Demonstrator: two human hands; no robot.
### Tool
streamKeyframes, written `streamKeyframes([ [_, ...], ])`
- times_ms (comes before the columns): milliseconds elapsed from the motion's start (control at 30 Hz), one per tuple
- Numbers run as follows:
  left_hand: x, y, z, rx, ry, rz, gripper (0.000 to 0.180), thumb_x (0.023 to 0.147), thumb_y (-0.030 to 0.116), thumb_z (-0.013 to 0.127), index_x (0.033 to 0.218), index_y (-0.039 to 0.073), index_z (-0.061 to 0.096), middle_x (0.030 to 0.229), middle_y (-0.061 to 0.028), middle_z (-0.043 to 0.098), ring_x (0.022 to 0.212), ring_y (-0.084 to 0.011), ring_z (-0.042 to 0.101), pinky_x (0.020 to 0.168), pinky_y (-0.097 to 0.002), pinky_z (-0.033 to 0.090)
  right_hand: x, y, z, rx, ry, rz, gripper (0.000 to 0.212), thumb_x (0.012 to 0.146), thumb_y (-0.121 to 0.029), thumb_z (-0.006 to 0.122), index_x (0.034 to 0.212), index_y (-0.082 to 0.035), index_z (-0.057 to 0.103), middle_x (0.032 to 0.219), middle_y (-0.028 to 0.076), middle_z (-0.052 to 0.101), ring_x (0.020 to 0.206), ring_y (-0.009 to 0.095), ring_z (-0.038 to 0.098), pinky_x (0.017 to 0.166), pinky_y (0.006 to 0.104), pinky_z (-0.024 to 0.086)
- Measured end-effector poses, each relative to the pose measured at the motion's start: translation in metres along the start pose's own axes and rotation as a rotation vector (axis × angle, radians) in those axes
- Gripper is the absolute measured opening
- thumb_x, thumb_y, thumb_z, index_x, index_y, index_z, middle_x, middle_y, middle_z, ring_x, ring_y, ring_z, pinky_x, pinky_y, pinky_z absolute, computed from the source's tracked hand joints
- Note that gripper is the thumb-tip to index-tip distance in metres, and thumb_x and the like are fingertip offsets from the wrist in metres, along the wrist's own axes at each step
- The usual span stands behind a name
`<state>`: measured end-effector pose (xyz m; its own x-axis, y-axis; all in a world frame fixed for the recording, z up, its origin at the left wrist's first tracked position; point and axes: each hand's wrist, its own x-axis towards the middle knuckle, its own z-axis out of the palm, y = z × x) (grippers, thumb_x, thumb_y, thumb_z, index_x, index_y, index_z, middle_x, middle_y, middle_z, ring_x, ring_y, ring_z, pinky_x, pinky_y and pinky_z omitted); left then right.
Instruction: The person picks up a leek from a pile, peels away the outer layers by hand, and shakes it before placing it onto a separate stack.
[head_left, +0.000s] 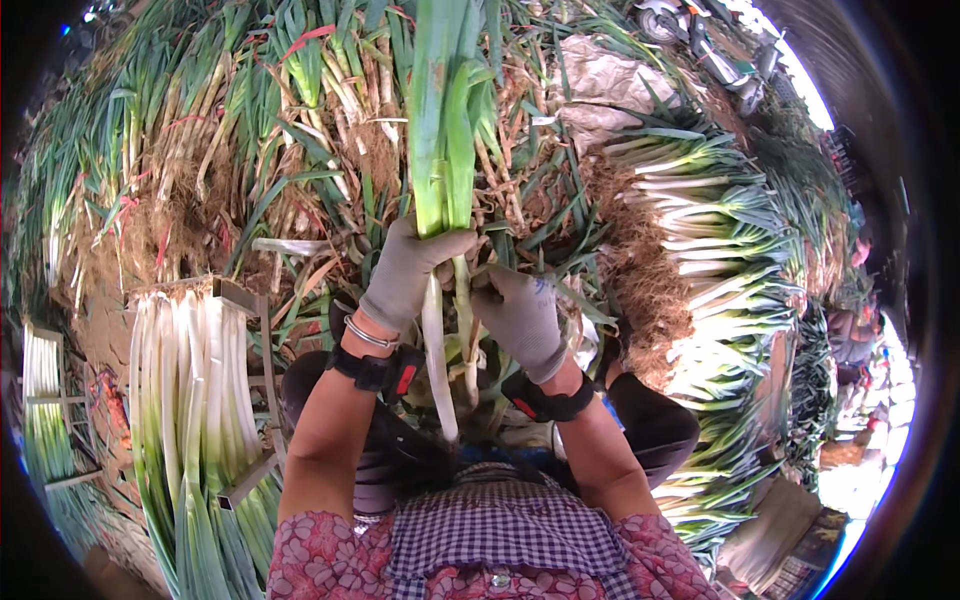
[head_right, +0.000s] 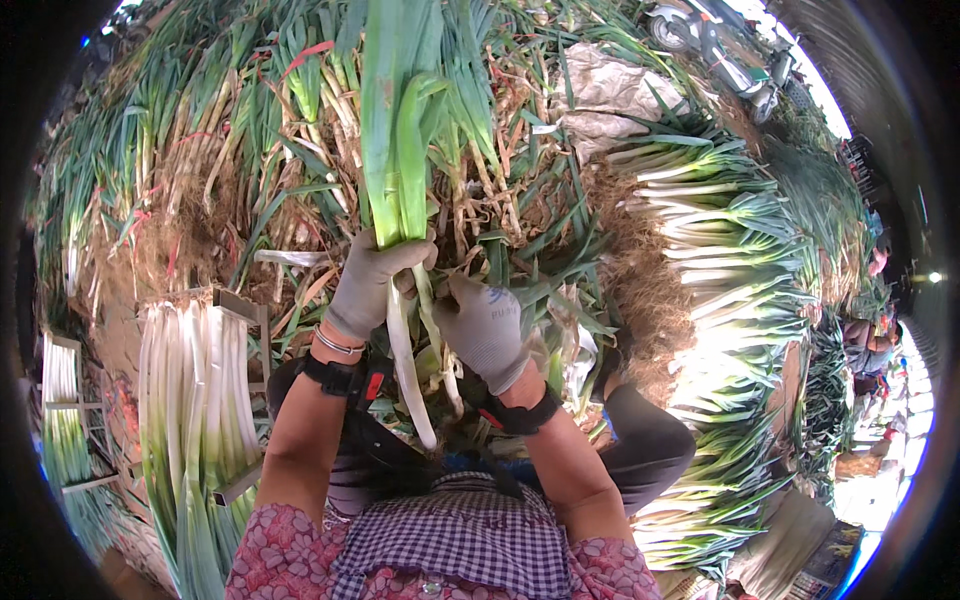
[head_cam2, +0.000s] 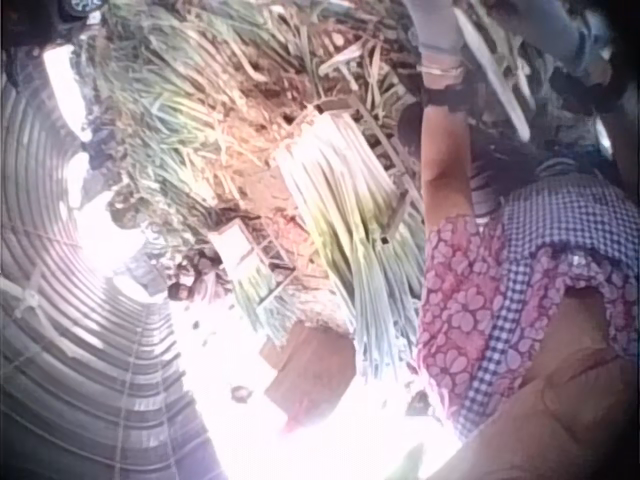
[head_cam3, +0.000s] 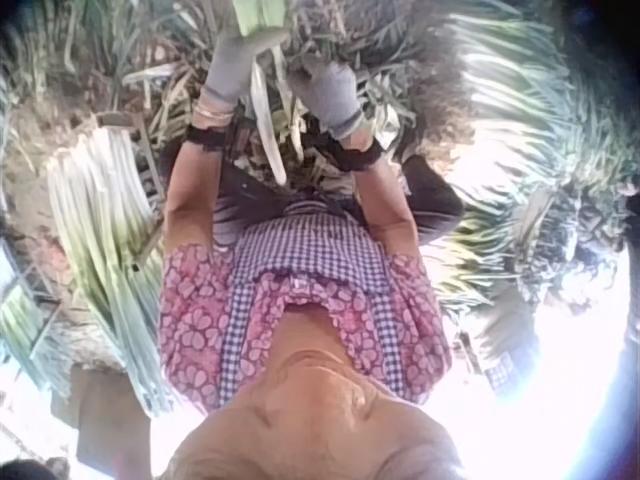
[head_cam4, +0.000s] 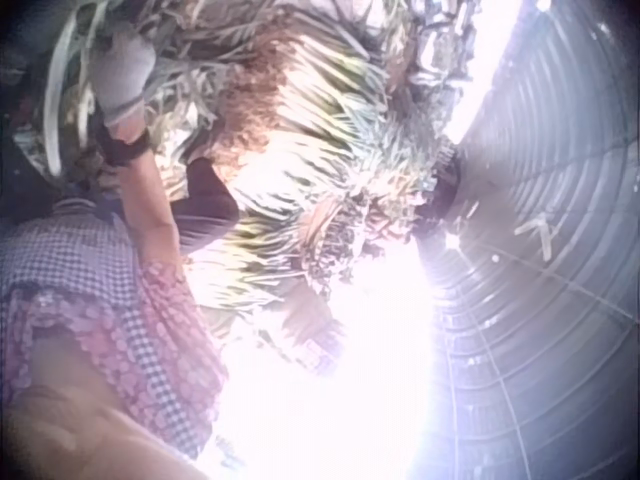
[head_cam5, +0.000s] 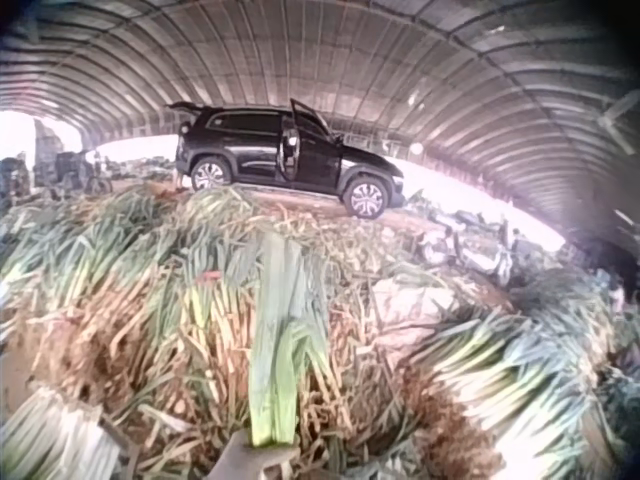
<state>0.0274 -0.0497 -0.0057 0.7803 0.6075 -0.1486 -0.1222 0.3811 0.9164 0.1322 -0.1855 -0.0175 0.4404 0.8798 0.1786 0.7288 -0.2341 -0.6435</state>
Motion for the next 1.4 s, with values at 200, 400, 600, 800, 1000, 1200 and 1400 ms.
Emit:
streamKeyframes([
  [200,-0.001,0.014,-0.007,-0.22,-0.129,0.095,0.031,0.082,0.018,0.066,0.107,0.0,0.059,0.077,-0.0073,0.06,0.047,-0.0056,0.045,0.043,-0.0195,0.037,-0.021,0.067,0.015,0.288,-0.217,0.444,0.022,0.083,-0.022,0.064,0.094,-0.005,0.072,0.069,0.008,0.069,0.06,0.019,0.067,0.062,0.0336,0.053],
  [400,0.003,0.006,-0.008,-0.247,-0.061,0.173,0.03,0.083,0.018,0.065,0.104,-0.003,0.063,0.075,-0.0075,0.061,0.048,-0.0081,0.047,0.042,-0.02,0.037,-0.007,-0.019,-0.009,0.397,0.077,0.001,0.023,0.083,-0.02,0.072,0.093,-0.001,0.067,0.079,0.01,0.069,0.067,0.015,0.065,0.061,0.0285,0.05],
  [600,0.0,0.016,-0.022,-0.383,-0.159,0.193,0.033,0.082,0.017,0.066,0.107,-0.003,0.06,0.077,-0.0103,0.06,0.048,-0.0088,0.048,0.041,-0.02,0.037,-0.031,0.061,0.013,0.1,-0.036,0.259,0.013,0.084,-0.014,0.069,0.092,-0.004,0.068,0.073,0.011,0.067,0.065,0.019,0.066,0.061,0.0287,0.05],
  [800,-0.003,0.024,-0.03,-0.39,-0.099,0.232,0.032,0.082,0.017,0.065,0.107,-0.003,0.058,0.077,-0.0109,0.059,0.049,-0.0107,0.05,0.041,-0.0209,0.041,-0.025,0.013,-0.003,0.574,0.022,0.137,0.04,0.076,-0.012,0.076,0.114,-0.009,0.066,0.092,0.01,0.068,0.078,0.026,0.066,0.071,0.0324,0.053],
  [1000,-0.001,0.014,-0.018,-0.344,-0.022,0.181,0.036,0.084,0.026,0.064,0.106,-0.002,0.057,0.076,-0.008,0.057,0.048,-0.0067,0.044,0.043,-0.0188,0.038,0.004,-0.028,0.001,0.317,0.12,-0.193,0.04,0.07,-0.008,0.079,0.107,-0.009,0.064,0.103,0.011,0.066,0.085,0.027,0.065,0.073,0.0349,0.053],
  [1200,0.001,0.004,-0.017,-0.436,0.071,0.189,0.03,0.085,0.019,0.065,0.105,-0.003,0.059,0.075,-0.0097,0.06,0.048,-0.0092,0.047,0.043,-0.0213,0.038,0.001,-0.029,0.009,0.201,0.163,-0.181,0.03,0.071,-0.011,0.077,0.099,-0.009,0.064,0.097,0.012,0.064,0.081,0.03,0.065,0.069,0.0374,0.053],
  [1400,-0.003,0.001,-0.015,-0.23,0.134,0.116,0.034,0.089,0.024,0.063,0.111,0.0,0.059,0.078,-0.005,0.058,0.054,-0.0075,0.046,0.045,-0.0195,0.037,-0.006,-0.016,0.018,0.116,0.165,-0.255,0.022,0.075,-0.012,0.076,0.089,-0.007,0.06,0.089,0.011,0.063,0.075,0.027,0.065,0.065,0.0366,0.052],
])
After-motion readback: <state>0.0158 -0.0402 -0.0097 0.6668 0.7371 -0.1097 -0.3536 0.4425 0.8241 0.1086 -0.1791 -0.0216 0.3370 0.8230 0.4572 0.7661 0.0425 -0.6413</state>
